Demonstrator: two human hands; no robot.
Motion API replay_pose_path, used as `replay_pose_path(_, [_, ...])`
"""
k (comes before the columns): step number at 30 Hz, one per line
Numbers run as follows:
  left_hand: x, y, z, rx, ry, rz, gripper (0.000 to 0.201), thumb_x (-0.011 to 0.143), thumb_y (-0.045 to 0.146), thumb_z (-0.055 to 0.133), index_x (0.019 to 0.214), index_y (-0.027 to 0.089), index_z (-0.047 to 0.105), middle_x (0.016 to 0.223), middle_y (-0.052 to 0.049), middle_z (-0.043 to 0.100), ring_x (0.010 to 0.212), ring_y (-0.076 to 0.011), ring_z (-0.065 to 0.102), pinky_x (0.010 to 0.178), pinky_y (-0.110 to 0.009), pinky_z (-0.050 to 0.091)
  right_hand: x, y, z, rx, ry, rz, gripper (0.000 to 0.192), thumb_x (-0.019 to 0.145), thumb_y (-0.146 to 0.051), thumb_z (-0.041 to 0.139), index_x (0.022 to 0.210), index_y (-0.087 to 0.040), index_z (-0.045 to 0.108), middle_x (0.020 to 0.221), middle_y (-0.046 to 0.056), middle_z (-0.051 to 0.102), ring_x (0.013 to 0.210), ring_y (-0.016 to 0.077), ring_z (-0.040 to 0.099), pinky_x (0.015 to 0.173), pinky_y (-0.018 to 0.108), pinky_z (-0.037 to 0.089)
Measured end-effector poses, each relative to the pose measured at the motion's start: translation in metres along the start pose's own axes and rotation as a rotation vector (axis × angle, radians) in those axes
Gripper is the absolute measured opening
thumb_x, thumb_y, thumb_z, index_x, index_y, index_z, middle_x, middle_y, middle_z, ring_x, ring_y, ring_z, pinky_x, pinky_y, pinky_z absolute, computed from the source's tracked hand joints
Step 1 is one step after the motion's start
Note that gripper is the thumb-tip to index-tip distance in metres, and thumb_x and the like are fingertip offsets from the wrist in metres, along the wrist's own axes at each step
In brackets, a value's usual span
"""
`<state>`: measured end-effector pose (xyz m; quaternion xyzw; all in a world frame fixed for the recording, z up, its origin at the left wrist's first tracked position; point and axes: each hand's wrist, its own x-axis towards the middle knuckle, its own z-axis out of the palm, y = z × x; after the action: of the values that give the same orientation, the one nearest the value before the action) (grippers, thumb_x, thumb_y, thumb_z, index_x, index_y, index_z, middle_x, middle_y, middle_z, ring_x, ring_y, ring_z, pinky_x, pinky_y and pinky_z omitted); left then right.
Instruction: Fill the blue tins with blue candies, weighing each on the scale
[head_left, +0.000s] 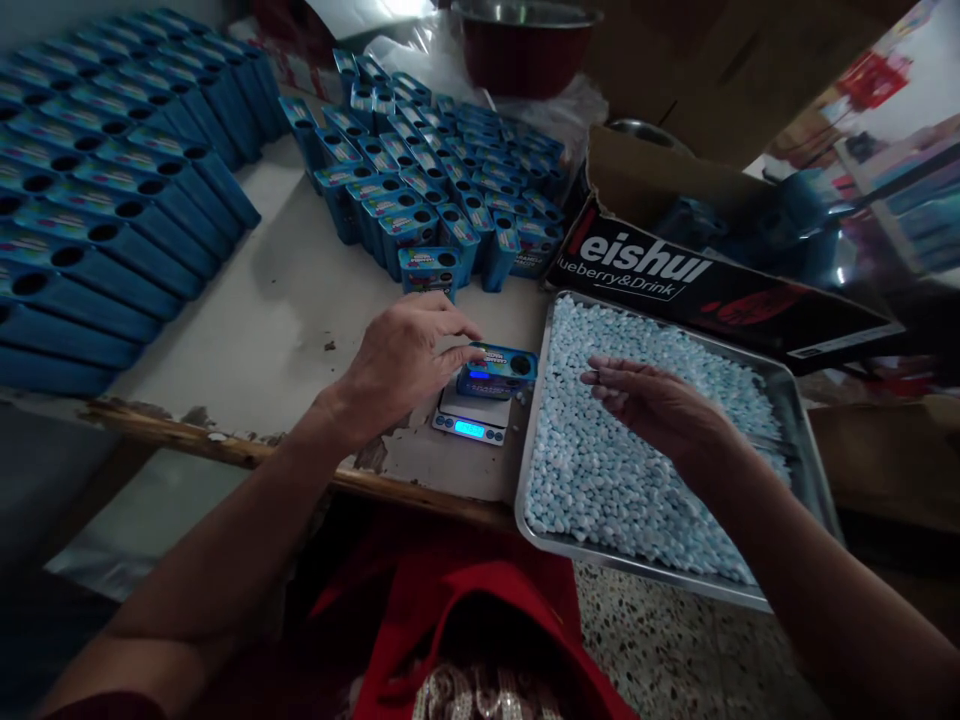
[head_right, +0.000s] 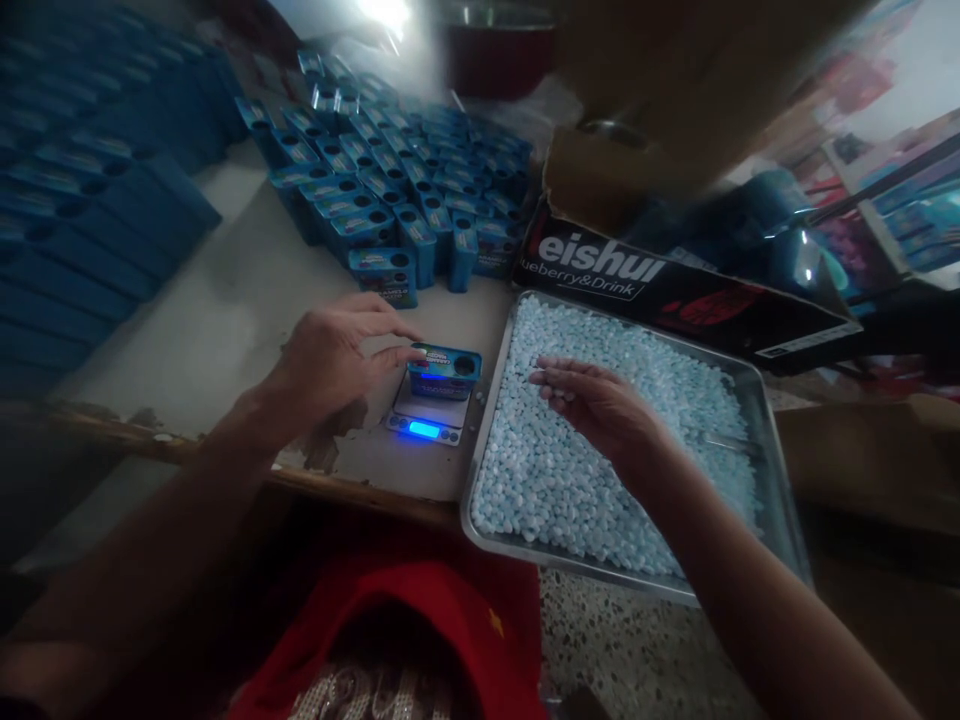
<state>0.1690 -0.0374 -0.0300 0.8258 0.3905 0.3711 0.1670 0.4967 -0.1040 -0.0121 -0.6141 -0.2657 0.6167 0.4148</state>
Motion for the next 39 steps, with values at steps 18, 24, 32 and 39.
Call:
replay_pose_path(18, [0.017,0.028,0.008,0.022,-0.075,0.134,0.015,0.093,0.017,0.080,0.108,0.018,0.082,0.107,-0.007,0.078,0.104,-0.0231,0.072,0.097,-0.036,0.058,-0.012,-0.005,0.014,-0.098,-0.261,-0.029,0.032,0.081,-0.032,0.094,0.109,-0.020,0.082,0.084,0.000,0.069,0.069,0.0087,0.057,0.063,0.020,0.049])
replay_pose_path(24, [-0.007,0.009,-0.028,0.040,0.026,-0.070,0.011,0.096,0.030,0.078,0.106,0.026,0.082,0.108,-0.004,0.079,0.104,-0.0222,0.074,0.098,-0.038,0.058,-0.005,-0.028,0.048,-0.508,-0.370,-0.319,0.025,0.097,-0.040,0.077,0.112,-0.021,0.080,0.079,0.000,0.069,0.064,0.0120,0.051,0.058,0.027,0.038])
replay_pose_path(32, [-0.025,-0.007,-0.043,0.040,-0.002,-0.190,0.019,0.094,0.026,0.078,0.112,0.020,0.082,0.115,-0.006,0.080,0.108,-0.0239,0.075,0.101,-0.041,0.058,0.000,-0.042,0.077,-1.136,-0.256,-0.658,0.036,0.091,-0.026,0.078,0.127,-0.024,0.078,0.087,0.001,0.072,0.075,0.0176,0.059,0.070,0.033,0.041])
replay_pose_path(39, [-0.033,-0.018,-0.053,0.044,0.007,-0.215,0.022,0.095,0.027,0.076,0.114,0.019,0.082,0.120,-0.009,0.077,0.110,-0.0242,0.073,0.103,-0.039,0.057,0.005,-0.042,0.054,-0.281,-0.255,-0.210,0.020,0.080,-0.013,0.079,0.099,-0.021,0.079,0.095,0.004,0.073,0.077,0.0134,0.062,0.068,0.024,0.053])
